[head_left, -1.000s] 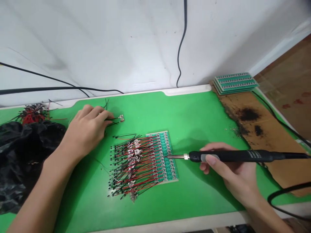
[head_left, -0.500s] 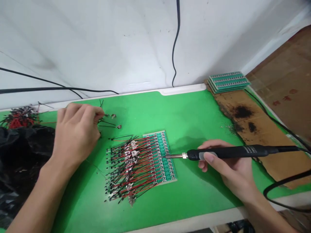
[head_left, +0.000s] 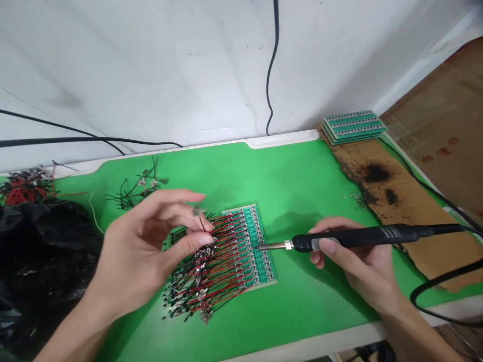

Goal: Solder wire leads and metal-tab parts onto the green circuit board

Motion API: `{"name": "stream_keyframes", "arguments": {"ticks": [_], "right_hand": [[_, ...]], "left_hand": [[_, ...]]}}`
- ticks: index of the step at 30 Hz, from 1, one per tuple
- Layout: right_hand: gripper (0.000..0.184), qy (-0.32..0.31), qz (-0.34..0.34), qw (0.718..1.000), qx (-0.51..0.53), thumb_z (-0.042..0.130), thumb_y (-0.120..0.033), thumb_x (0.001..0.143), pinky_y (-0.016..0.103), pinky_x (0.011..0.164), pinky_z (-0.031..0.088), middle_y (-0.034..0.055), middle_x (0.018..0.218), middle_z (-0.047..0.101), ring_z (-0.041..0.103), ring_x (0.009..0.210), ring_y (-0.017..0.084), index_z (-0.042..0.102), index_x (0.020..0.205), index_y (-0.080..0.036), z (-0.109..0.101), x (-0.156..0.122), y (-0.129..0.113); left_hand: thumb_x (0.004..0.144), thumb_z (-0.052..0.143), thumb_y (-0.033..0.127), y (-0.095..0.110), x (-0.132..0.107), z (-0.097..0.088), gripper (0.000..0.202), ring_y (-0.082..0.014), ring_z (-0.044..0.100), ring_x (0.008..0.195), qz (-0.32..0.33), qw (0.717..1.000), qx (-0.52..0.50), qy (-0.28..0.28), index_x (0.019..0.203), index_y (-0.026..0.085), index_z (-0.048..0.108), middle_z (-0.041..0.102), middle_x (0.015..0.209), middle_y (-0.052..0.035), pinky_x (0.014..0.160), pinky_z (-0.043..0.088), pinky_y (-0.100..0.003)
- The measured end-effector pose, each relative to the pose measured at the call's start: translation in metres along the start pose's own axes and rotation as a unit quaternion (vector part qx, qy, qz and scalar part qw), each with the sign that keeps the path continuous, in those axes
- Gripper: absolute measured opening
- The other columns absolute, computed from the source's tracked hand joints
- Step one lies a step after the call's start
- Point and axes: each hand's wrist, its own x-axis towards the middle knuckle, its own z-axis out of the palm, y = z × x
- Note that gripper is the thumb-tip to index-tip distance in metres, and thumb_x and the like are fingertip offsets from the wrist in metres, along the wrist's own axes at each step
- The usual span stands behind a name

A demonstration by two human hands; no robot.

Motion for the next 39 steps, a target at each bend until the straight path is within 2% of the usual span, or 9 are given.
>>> {"name": "stream_keyframes", "arguments": {"ticks": [3,8,12,19,22,26,30,34,39], "right_hand": [[0.014,0.005,0.002,1.000,-0.006,0.092,-0.035,0.098,0.020,0.055,0.066,0.0026,0.072,0.079,0.076,0.059,0.015,0.089,0.105,-0.023,-0.001,-0.001,-0.001],[0.019,0.021,0.007,1.000,-0.021,0.094,-0.039,0.096,0.023,0.054,0.066,0.0031,0.073,0.078,0.076,0.059,0.017,0.087,0.103,-0.023,-0.001,-0.002,-0.001],[0.023,0.028,0.017,0.999,-0.021,0.095,-0.043,0.095,0.024,0.055,0.065,0.0028,0.074,0.078,0.075,0.059,0.016,0.087,0.103,-0.023,0.004,-0.003,-0.003],[0.032,0.073,0.072,0.995,-0.021,0.098,-0.053,0.090,0.026,0.059,0.063,0.0015,0.072,0.076,0.072,0.060,0.016,0.086,0.100,-0.025,0.017,-0.006,-0.013],[0.031,0.066,0.070,0.995,-0.037,0.095,-0.054,0.092,0.027,0.059,0.063,0.0022,0.073,0.077,0.073,0.060,0.017,0.085,0.101,-0.025,0.016,-0.007,-0.013],[0.031,0.070,0.063,0.994,-0.050,0.093,-0.055,0.094,0.029,0.058,0.064,0.0032,0.074,0.077,0.073,0.061,0.019,0.085,0.101,-0.026,0.015,-0.009,-0.012],[0.028,0.080,0.050,0.995,-0.045,0.093,-0.055,0.094,0.028,0.057,0.063,0.0029,0.073,0.077,0.072,0.060,0.018,0.085,0.101,-0.029,0.015,-0.009,-0.010],[0.023,0.043,0.013,0.997,-0.060,0.090,-0.050,0.098,0.028,0.054,0.065,0.0046,0.073,0.078,0.075,0.059,0.019,0.086,0.102,-0.028,0.006,-0.004,-0.005],[0.018,0.007,-0.015,0.997,-0.077,0.087,-0.044,0.101,0.026,0.051,0.065,0.0044,0.073,0.079,0.076,0.057,0.019,0.086,0.105,-0.027,0.000,-0.001,-0.001]], "left_hand": [[0.099,0.081,0.017,-0.002,-0.006,0.010,0.036,-0.0146,0.081,0.078,0.021,0.998,0.024,-0.052,0.131,0.032,0.073,0.082,0.088,0.0038,0.077,0.070,-0.025],[0.105,0.073,0.013,-0.008,-0.014,0.020,0.025,-0.0136,0.083,0.087,0.110,0.980,0.134,-0.099,0.123,0.029,0.074,0.086,0.102,0.0029,0.080,0.069,-0.025],[0.110,0.068,0.017,-0.008,-0.015,0.017,0.022,-0.0148,0.080,0.084,0.164,0.961,0.202,-0.098,0.127,0.029,0.069,0.085,0.102,0.0030,0.083,0.066,-0.032],[0.111,0.057,0.008,-0.006,-0.015,0.007,0.029,-0.0139,0.075,0.082,0.197,0.927,0.272,-0.167,0.132,0.024,0.067,0.079,0.097,0.0006,0.081,0.060,-0.031],[0.109,0.058,0.007,-0.003,-0.018,0.008,0.030,-0.0140,0.077,0.084,0.193,0.935,0.257,-0.147,0.132,0.024,0.067,0.081,0.100,0.0004,0.081,0.063,-0.031],[0.111,0.064,0.018,0.002,-0.024,0.014,0.022,-0.0150,0.083,0.087,0.129,0.965,0.215,-0.072,0.127,0.031,0.070,0.085,0.106,0.0046,0.077,0.070,-0.028],[0.112,0.065,0.025,0.006,-0.030,0.024,0.015,-0.0136,0.084,0.087,0.111,0.966,0.228,-0.039,0.124,0.032,0.071,0.086,0.107,0.0050,0.075,0.072,-0.025],[0.111,0.064,0.019,0.006,-0.034,0.038,0.016,-0.0124,0.083,0.084,0.121,0.965,0.231,-0.015,0.123,0.028,0.069,0.085,0.104,0.0039,0.086,0.073,-0.028],[0.108,0.063,0.012,0.003,-0.037,0.046,0.020,-0.0116,0.079,0.080,0.133,0.965,0.227,-0.004,0.123,0.025,0.067,0.082,0.099,0.0029,0.078,0.068,-0.026]]}}
